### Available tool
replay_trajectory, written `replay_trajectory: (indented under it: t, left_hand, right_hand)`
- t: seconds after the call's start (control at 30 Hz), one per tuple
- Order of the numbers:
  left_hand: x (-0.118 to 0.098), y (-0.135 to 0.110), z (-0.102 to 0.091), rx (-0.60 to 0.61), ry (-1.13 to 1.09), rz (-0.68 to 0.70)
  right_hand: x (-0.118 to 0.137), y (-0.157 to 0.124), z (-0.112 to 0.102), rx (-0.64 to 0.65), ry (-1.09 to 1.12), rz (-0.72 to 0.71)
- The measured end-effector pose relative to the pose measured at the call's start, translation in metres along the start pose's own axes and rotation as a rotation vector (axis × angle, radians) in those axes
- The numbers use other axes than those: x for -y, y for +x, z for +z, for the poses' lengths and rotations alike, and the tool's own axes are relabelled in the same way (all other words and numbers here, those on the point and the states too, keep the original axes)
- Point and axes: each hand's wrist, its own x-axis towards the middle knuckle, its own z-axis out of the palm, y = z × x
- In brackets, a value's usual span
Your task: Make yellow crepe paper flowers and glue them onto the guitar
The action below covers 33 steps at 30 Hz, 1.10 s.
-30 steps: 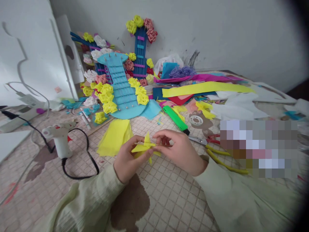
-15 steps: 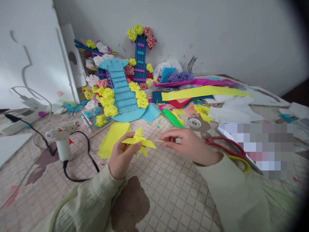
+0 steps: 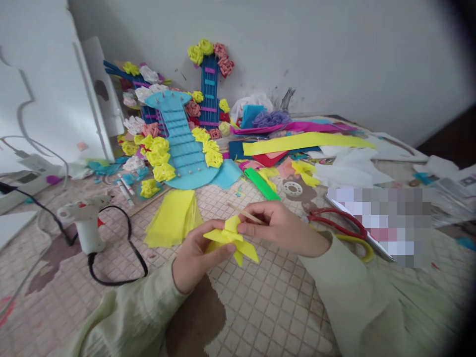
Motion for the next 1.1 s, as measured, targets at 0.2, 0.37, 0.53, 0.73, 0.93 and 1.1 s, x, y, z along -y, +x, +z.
replay_trajectory:
  t: [0.2, 0.37, 0.53, 0.73, 0.93, 1.1]
  left_hand:
    - [-0.004, 0.001, -0.002, -0.004, 0.085, 0.035]
    - [-0.006, 0.003, 0.001, -0.069, 0.234, 0.003]
    - [-0.013, 0.001, 0.004, -0.101, 0.407, 0.041]
    - [-0.013, 0.002, 0.003, -0.041, 0.366, 0.093]
    - [-0.006, 0.006, -0.001, -0.160, 0.357, 0.074]
    - [-0.004, 0.007, -0.004, -0.154, 0.370, 0.104]
  right_hand:
    - [0.001, -0.001, 0.002, 0.053, -0.008, 0.019]
    - [-0.001, -0.002, 0.005, 0.078, -0.045, 0.035]
    - [-0.002, -0.002, 0.006, 0.060, -0.113, 0.037]
    - [-0.002, -0.002, 0.009, 0.041, -0.159, 0.022]
    - [0.000, -0.004, 0.004, -0.065, -0.285, -0.085]
    - [-0.001, -0.001, 0.003, 0.010, -0.454, -0.276]
